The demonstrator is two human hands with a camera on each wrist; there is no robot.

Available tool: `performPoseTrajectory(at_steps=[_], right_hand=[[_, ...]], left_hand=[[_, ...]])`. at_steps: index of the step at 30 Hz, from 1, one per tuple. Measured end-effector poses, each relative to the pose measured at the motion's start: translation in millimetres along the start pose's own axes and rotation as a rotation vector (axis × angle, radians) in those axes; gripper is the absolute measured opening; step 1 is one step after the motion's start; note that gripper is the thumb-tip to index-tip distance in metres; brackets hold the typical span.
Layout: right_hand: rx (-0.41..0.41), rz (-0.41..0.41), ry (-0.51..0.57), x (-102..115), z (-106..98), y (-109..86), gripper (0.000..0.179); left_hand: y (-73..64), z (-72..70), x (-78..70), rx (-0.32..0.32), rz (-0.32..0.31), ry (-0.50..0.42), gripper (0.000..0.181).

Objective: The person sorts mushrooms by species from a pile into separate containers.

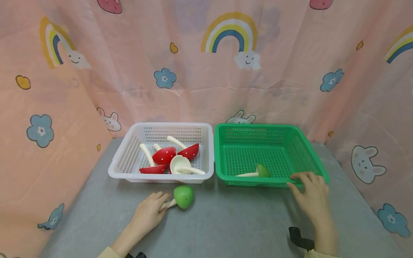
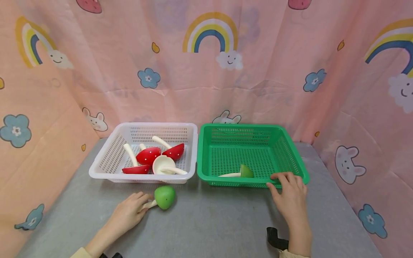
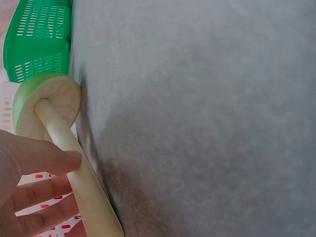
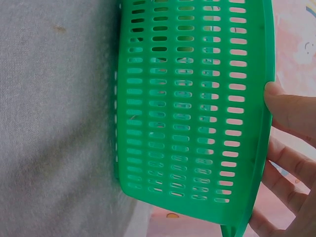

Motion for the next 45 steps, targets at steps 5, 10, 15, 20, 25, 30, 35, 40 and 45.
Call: performPoseTrajectory(at_steps=[5, 10, 15, 20, 25, 30, 35, 40, 45], right_hand=[[0.009, 0.006, 0.002, 0, 0, 0.3, 0.023], [0.014, 0.011, 0.003, 1, -1, 0.1, 0.023], [0.007, 0.009, 0.002, 1, -1, -0.4, 0.023], [0.007, 0.006, 0.001, 1, -1, -0.6, 0.023], [0.002, 0.002, -0.003, 0, -1, -0.3, 0.024], [-0.003, 0.001, -0.004, 0, -1, 0.1, 0.024], [-0.011, 0.003, -0.011, 0, -2, 0.0, 0.024], [-0.008, 0.002, -0.013, 0, -1, -0.2, 0.024], [-0.007, -0.002, -0.014, 1, -1, -0.3, 0.025]], left_hand=[[-1.1, -0.1, -1.0, -0.031, 0.031, 0.001, 0.034], [-3.2, -0.1, -1.8, -0.103, 0.077, -0.01, 0.038], [-3.3, 0.1, -4.8, -0.135, 0.096, -0.004, 0.039], [-2.9, 0.5, -10.1, -0.144, 0.108, -0.014, 0.037], [-2.6, 1.3, -16.8, -0.151, 0.129, -0.007, 0.037], [-0.2, 0.9, -26.1, -0.118, 0.123, -0.026, 0.037], [4.0, -1.8, -37.2, -0.154, 0.166, -0.027, 0.037], [10.8, -4.5, -48.3, -0.155, 0.187, -0.038, 0.039], [18.9, -9.1, -60.2, -0.136, 0.202, -0.041, 0.04]])
Point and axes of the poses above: each hand's wrist, its own y-axis towards the middle knuckle, its own z-axis out of the palm, x = y × z, the point moved 5 cm from there along y, towards the middle knuckle, and after that the axes turned 6 degrees about -z, right-handed, at the moved point
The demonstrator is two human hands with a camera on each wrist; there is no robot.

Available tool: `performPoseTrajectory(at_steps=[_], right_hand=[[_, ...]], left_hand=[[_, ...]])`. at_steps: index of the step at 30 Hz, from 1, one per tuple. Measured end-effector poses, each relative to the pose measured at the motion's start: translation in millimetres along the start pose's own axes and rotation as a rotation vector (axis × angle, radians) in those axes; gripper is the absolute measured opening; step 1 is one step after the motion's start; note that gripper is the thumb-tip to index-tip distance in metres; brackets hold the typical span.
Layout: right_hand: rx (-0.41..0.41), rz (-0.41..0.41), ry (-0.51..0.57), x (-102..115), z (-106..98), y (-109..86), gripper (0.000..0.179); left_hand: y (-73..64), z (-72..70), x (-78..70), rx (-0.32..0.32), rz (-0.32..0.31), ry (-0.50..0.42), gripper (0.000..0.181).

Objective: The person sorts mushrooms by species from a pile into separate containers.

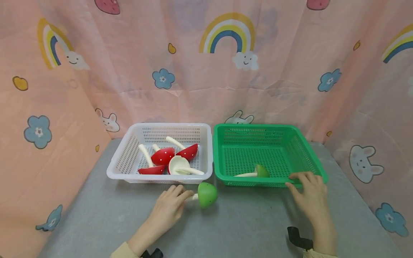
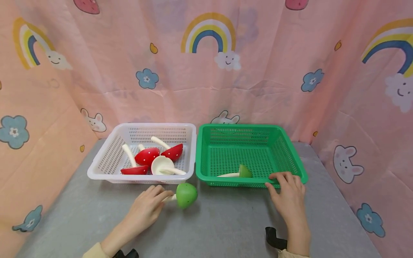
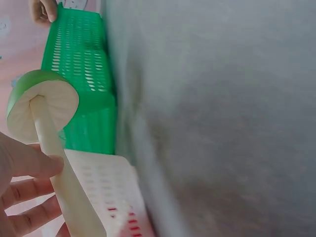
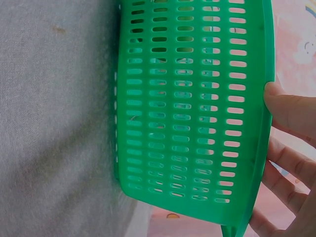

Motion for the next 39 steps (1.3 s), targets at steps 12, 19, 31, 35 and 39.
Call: performPoseTrajectory(at_steps=[12, 19, 31, 35, 39], right_hand=[[0.006, 0.005, 0.003, 0, 0, 0.0, 0.024], [0.001, -0.003, -0.008, 0, 0, -1.1, 0.024], [-0.005, 0.001, -0.004, -2, 1, -0.3, 0.025], [0.004, 0.006, 0.001, -1, 2, -1.0, 0.025], [-0.005, 0.006, 0.008, -1, 1, -1.5, 0.025]], left_hand=[[25.6, -10.6, -27.4, -0.033, 0.111, -0.072, 0.037], [43.5, -15.7, -44.4, -0.027, 0.164, -0.099, 0.032], [80.7, -16.6, -57.3, 0.05, 0.228, -0.127, 0.028], [93.2, -15.5, -56.8, 0.12, 0.217, -0.17, 0.03], [106.4, -14.9, -58.7, 0.18, 0.214, -0.161, 0.028]])
Point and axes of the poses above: each hand's wrist, its own y-axis towards the middle knuckle, its own z-axis out of the palm, x = y × z, the point moved 5 cm from there along y, towards the middle knuckle, and after that the axes turned 6 degrees about -z, right-handed, at the moved point
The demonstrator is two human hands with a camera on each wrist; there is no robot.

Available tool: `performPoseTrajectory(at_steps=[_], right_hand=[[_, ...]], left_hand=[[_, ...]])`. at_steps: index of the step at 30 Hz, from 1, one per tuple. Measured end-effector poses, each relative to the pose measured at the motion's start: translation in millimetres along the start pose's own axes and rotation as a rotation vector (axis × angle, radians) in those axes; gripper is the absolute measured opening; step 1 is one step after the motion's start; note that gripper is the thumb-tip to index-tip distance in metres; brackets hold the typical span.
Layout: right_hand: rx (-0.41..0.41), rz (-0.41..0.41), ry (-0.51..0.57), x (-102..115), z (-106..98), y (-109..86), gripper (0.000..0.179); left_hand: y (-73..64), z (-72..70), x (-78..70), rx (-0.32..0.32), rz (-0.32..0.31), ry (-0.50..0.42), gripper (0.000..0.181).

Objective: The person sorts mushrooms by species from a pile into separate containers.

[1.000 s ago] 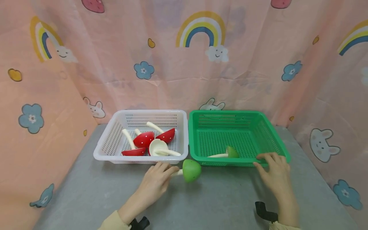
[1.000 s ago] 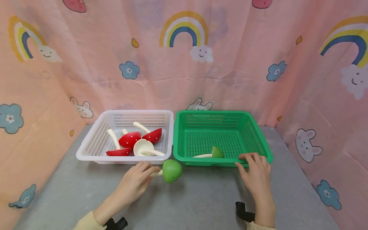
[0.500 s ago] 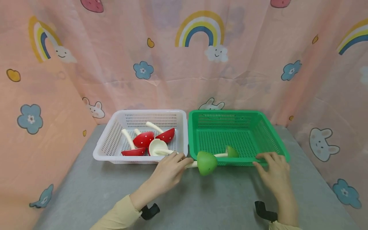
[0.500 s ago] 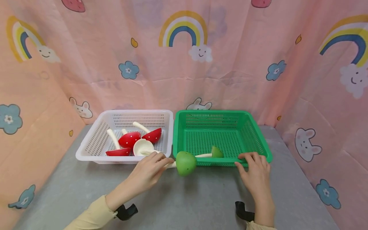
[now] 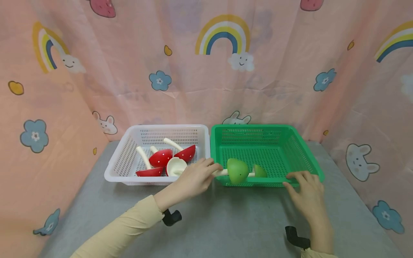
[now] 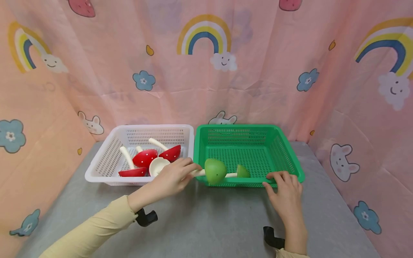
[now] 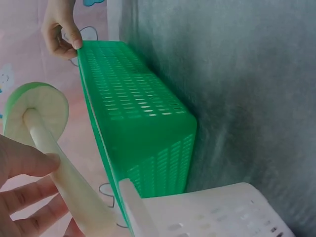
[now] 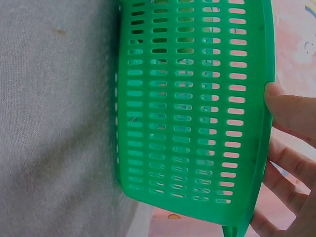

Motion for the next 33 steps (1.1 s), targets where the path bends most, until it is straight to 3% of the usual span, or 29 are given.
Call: performPoseTrajectory(at_steps=[4, 13, 22, 28, 33], right_hand=[[-0.008, -0.003, 0.003, 0, 0, -0.3, 0.025], [-0.011, -0.005, 0.017, 0, 0, 0.1, 0.025], [-0.015, -0.007, 0.016, 0, 0, 0.0, 0.024], [-0.011, -0.001, 0.009, 0, 1, -0.8, 0.024], [-0.016, -0.001, 0.004, 0, 1, -1.1, 0.025]], left_hand=[[14.5, -0.3, 0.7, 0.056, -0.007, -0.033, 0.025], [47.0, 9.8, 2.0, 0.232, -0.141, -0.215, 0.024], [75.4, 26.1, 3.7, 0.334, -0.234, -0.3, 0.024], [84.7, 45.3, 8.4, 0.397, -0.328, -0.372, 0.026], [88.1, 58.7, 11.5, 0.431, -0.392, -0.381, 0.027]])
Point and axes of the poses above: each hand's wrist, its own y-axis towards the middle knuckle, its own z-axis out of the palm, x = y × z, the point moved 5 cm from there along y, towards the middle knuckle, and after that the axes turned 6 degrees about -z, right-handed, at the moved point
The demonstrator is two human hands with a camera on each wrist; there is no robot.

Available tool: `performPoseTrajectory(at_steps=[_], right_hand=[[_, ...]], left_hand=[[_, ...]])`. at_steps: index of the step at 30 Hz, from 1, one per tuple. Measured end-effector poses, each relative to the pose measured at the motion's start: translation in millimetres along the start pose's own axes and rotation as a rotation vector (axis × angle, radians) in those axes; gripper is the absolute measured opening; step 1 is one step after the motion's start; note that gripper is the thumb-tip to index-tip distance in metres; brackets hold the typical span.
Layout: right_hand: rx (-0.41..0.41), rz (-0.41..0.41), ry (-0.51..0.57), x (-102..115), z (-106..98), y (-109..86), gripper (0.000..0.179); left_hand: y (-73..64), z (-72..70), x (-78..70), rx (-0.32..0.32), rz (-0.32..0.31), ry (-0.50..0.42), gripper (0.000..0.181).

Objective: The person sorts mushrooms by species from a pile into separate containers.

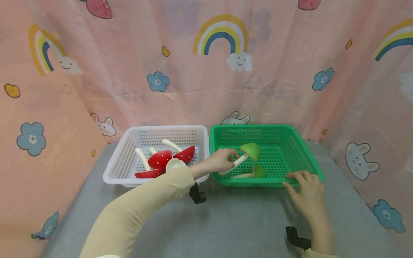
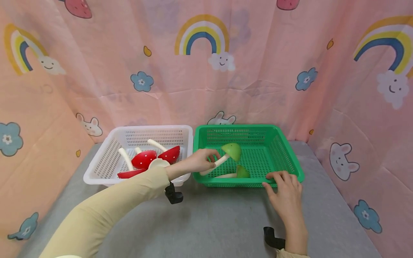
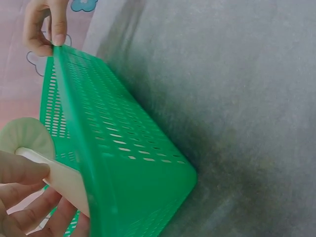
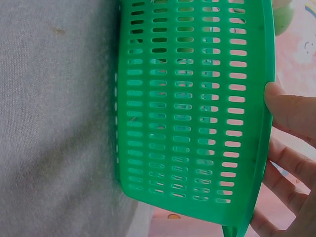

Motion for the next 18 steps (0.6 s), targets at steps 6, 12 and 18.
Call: performPoseTrajectory(at_steps=[6, 12, 18], right_hand=[[-0.01, -0.014, 0.003, 0, -1, 0.9, 0.025], [-0.004, -0.013, 0.007, 1, 0, 0.8, 0.026], [0.001, -0.001, -0.001, 1, -1, 0.1, 0.026]], left_hand=[[9.8, 8.8, -1.3, 0.002, -0.079, 0.027, 0.029], [14.5, 22.4, -0.9, 0.042, -0.144, 0.059, 0.033], [18.5, 30.9, -1.1, 0.057, -0.148, 0.088, 0.029]])
Point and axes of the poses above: each hand's wrist, its own y-axis towards the middle knuckle, its own z-axis out of the palm, x = y × z, the point moved 5 cm from there along y, towards the middle knuckle, and after that the axes turned 6 degrees about -z, right-handed, at the moved point
